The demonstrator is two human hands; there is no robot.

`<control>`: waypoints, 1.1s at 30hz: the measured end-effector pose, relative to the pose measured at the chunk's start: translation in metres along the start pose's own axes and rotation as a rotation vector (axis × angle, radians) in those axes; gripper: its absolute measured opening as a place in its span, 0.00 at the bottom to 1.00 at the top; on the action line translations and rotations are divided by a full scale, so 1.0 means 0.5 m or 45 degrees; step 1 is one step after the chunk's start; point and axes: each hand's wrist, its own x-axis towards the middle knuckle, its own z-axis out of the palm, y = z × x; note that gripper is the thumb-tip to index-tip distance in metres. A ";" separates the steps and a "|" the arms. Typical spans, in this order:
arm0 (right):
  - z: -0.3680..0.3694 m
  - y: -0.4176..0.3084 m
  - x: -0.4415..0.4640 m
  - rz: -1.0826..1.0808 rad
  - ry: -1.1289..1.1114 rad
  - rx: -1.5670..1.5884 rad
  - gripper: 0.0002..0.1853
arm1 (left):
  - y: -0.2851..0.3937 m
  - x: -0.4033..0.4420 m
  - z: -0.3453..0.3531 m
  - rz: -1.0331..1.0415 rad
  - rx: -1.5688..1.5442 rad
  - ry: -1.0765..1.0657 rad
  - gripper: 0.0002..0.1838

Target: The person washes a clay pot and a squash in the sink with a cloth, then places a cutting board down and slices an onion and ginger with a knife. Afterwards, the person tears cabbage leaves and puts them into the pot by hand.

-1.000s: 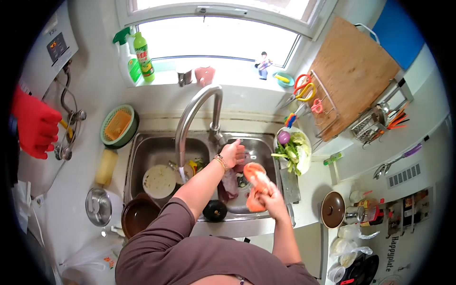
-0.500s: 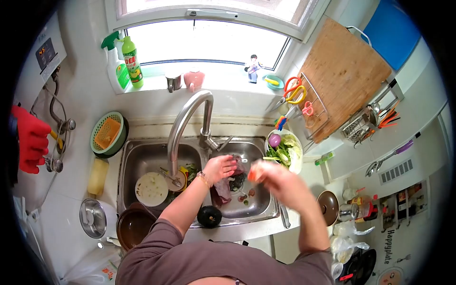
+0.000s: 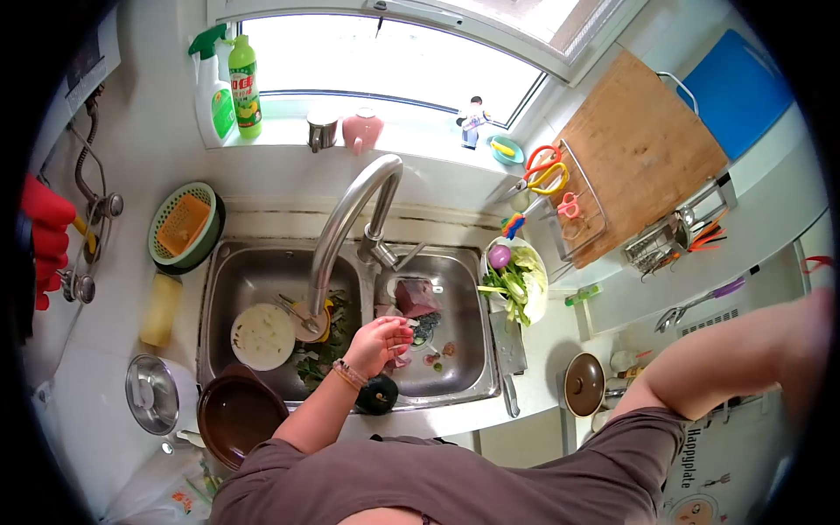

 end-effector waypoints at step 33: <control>0.197 -0.481 -0.483 1.354 -1.689 1.094 0.13 | -0.067 -0.057 0.011 0.004 -0.134 0.014 0.07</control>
